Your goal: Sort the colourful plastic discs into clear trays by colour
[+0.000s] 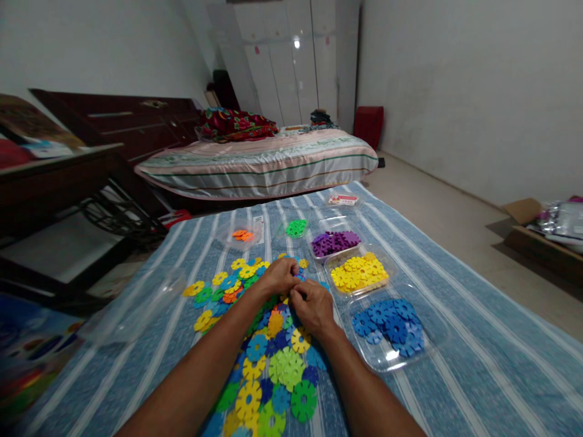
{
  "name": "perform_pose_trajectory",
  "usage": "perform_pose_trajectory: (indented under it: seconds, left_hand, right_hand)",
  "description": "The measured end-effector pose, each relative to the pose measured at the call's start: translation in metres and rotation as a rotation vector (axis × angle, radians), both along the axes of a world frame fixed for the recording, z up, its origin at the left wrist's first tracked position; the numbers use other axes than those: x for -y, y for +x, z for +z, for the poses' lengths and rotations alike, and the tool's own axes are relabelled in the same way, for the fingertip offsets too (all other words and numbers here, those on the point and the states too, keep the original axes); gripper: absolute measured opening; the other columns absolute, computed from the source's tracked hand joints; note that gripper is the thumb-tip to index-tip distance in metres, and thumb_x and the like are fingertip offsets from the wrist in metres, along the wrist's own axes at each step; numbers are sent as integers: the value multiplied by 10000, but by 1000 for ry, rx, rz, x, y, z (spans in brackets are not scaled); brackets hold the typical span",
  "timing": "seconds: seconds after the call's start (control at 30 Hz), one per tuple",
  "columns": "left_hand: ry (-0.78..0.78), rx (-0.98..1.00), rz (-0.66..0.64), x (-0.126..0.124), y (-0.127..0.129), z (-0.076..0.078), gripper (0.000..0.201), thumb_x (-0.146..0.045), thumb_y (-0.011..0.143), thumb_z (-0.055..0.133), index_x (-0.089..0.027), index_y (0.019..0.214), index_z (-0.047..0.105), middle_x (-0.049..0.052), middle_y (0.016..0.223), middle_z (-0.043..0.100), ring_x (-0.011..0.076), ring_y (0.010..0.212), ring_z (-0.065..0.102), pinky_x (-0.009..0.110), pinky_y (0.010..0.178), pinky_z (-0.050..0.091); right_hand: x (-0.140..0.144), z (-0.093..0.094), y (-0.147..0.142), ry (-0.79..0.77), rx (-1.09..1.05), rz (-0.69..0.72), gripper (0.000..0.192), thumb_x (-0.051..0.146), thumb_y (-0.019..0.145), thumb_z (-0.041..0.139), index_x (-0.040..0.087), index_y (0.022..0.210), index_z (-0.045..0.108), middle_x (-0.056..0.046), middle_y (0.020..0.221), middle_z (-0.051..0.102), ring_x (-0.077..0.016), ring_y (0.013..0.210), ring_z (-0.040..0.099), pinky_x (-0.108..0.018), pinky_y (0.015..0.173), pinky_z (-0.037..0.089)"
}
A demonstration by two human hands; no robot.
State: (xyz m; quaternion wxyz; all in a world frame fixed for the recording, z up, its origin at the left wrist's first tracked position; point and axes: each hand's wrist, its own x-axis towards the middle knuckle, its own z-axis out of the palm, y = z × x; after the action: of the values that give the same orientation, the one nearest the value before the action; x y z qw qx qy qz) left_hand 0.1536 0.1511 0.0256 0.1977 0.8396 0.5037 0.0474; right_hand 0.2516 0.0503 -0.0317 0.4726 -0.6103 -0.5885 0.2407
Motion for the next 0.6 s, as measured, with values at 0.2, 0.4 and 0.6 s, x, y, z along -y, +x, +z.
perform_pose_trajectory:
  seconds: [0.2, 0.4, 0.6]
  left_hand:
    - [-105, 165, 4, 1, -9, -2, 88, -206, 601, 648, -157, 592, 576, -61, 524, 506, 88, 515, 480, 185, 465, 325]
    - [-153, 332, 68, 4, -16, -3, 143, -246, 586, 667, -161, 687, 611, -77, 483, 492, 86, 465, 452, 192, 453, 328]
    - [-84, 304, 130, 4, -20, -7, 176, -311, 636, 670, -166, 732, 650, -77, 475, 491, 98, 470, 487, 209, 479, 358]
  right_hand:
    - [0, 0, 1, 1, 4, 4, 240, 253, 813, 514, 207, 639, 673, 1, 680, 611, -133, 679, 574, -231, 692, 410]
    - [0, 2, 0, -11, 16, 5, 236, 246, 820, 515, 213, 646, 672, 1, 688, 623, -136, 692, 577, -232, 695, 411]
    - [0, 3, -2, -11, 22, -9, 219, 224, 815, 525, 203, 652, 670, 3, 698, 625, -133, 698, 580, -235, 697, 401]
